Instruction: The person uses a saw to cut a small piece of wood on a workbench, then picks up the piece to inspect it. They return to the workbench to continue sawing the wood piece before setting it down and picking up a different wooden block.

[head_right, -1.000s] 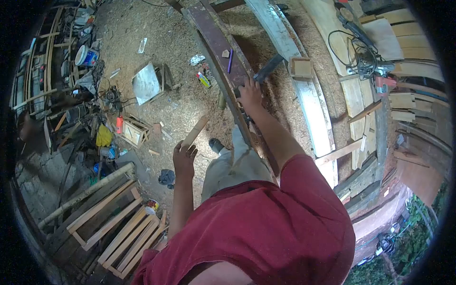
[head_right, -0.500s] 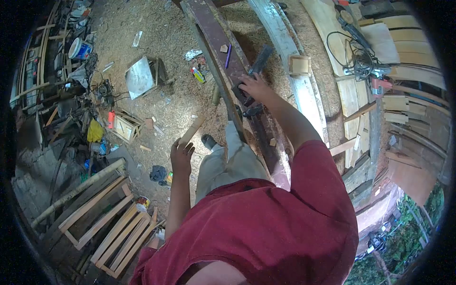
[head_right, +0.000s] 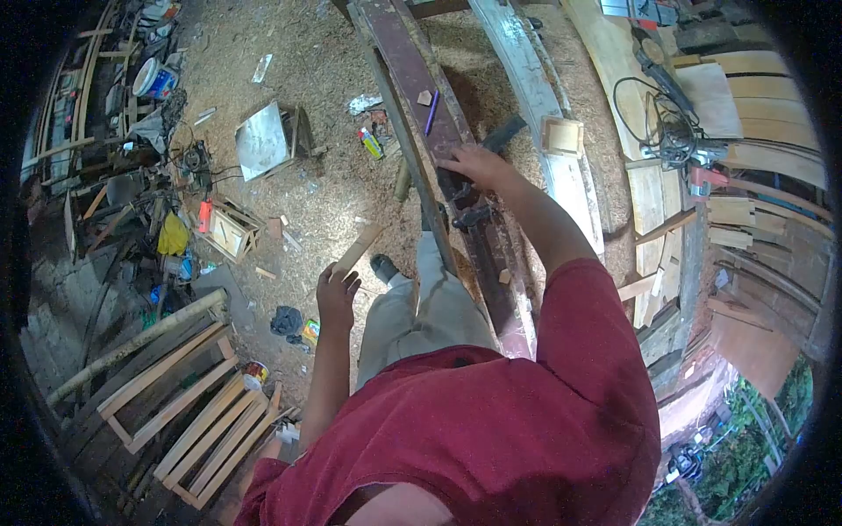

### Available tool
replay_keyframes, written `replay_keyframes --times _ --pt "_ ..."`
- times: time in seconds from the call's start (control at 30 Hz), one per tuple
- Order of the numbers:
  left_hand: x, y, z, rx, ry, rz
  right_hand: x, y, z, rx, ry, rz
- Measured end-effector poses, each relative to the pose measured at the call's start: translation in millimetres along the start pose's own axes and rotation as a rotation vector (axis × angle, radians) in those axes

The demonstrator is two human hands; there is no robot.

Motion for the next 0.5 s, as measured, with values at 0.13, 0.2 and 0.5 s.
replay_keyframes --times 0.13,0.2,0.5 --pt "-14.7 17.2 5.9 -0.120 -0.080 0.095 10.5 -1.6 -5.6 -0.037 -0.016 0.052" --pt "-17.2 16.2 6.8 -0.116 -0.059 0.097 22.0 1.6 -10.3 -0.110 0.034 0.050" --pt "-13.3 8.1 4.5 -0.135 -0.055 0.117 47.9 7.8 -16.7 -0.015 0.156 -0.028"
Point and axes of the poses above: each hand's wrist, its own z-axis away from the middle knuckle, its own y-axis out of the palm, x = y × z, the point moved 2 cm from there along -z, towards the middle knuckle, and after that the axes turned 9 degrees about z, right-handed, at the moved point
